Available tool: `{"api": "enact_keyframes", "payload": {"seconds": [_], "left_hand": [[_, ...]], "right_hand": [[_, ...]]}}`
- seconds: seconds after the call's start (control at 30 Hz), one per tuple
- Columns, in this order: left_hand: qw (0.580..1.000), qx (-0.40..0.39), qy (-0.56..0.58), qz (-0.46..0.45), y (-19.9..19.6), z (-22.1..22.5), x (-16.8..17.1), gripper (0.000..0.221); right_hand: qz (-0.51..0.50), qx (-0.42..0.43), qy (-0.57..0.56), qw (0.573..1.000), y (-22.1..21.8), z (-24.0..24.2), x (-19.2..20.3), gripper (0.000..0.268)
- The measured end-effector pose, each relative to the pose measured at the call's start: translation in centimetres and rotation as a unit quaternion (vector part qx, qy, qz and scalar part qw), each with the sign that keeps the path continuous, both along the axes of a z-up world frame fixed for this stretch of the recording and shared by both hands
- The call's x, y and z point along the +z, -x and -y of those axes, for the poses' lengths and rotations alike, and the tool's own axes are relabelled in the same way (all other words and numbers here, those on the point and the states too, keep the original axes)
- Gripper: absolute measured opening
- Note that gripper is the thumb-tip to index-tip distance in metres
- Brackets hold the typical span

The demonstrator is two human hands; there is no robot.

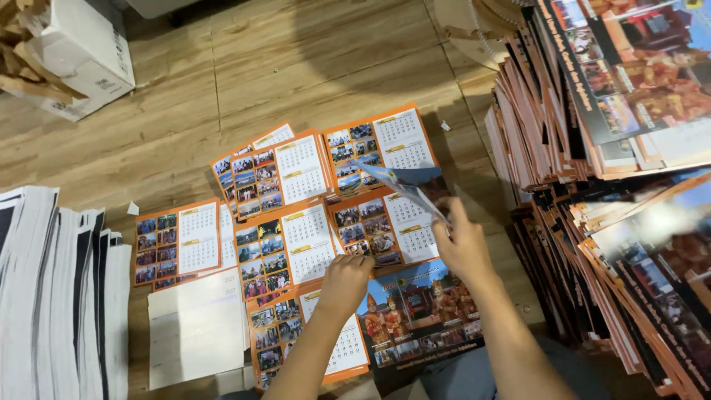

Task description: Sorting and stacking printed calendar pages into organized piles on the floor.

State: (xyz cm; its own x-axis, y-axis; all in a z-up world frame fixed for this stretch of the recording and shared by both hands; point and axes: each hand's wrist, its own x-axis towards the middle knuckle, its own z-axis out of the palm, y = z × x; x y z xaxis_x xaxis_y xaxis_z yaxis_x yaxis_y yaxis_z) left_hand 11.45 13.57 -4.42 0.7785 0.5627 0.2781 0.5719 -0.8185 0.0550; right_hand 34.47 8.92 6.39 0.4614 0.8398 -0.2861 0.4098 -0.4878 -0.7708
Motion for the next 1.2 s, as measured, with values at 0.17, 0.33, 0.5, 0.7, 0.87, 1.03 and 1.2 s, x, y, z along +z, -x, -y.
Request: {"api": "enact_keyframes", "payload": {"seconds": [0.17, 0.33, 0.5, 0.7, 0.87, 1.03, 1.2], "left_hand": [[0.997, 0.051, 0.02, 0.061, -1.4, -0.7, 1.3, 0.008], [0.959, 0.125, 0.154, 0.201, -4.3, -1.3, 8.7, 0.016], [0.85, 0.182, 0.22, 0.444, -6.4, -4.0, 11.4, 0.019], [0.917, 0.284, 0.206, 0.188, -6.5, -8.8, 7.7, 0.029], [0.975, 0.2, 0.097, -0.025, -5.2, -13.0, -0.7, 0.048], [0.987, 0.107, -0.073, -0.095, -4.9, -14.5, -1.8, 0.045], [0.989, 0.046, -0.063, -0.13, -5.4, -14.6, 0.8, 0.028]], "right_hand": [[-0.001, 0.162, 0.006, 0.987, 2.1, 1.1, 3.4, 0.04], [0.03, 0.284, -0.008, 0.958, 1.5, 0.7, 0.7, 0.044], [0.176, 0.089, -0.022, 0.98, -0.1, 0.2, -1.4, 0.03], [0.087, -0.197, -0.141, 0.966, -2.2, 0.7, -4.8, 0.025], [0.04, -0.243, -0.196, 0.949, -3.1, 0.2, -3.0, 0.031], [0.056, -0.251, -0.158, 0.953, -3.7, -0.3, -4.9, 0.048], [-0.021, -0.245, -0.174, 0.954, -3.6, -0.2, -4.9, 0.055]]}}
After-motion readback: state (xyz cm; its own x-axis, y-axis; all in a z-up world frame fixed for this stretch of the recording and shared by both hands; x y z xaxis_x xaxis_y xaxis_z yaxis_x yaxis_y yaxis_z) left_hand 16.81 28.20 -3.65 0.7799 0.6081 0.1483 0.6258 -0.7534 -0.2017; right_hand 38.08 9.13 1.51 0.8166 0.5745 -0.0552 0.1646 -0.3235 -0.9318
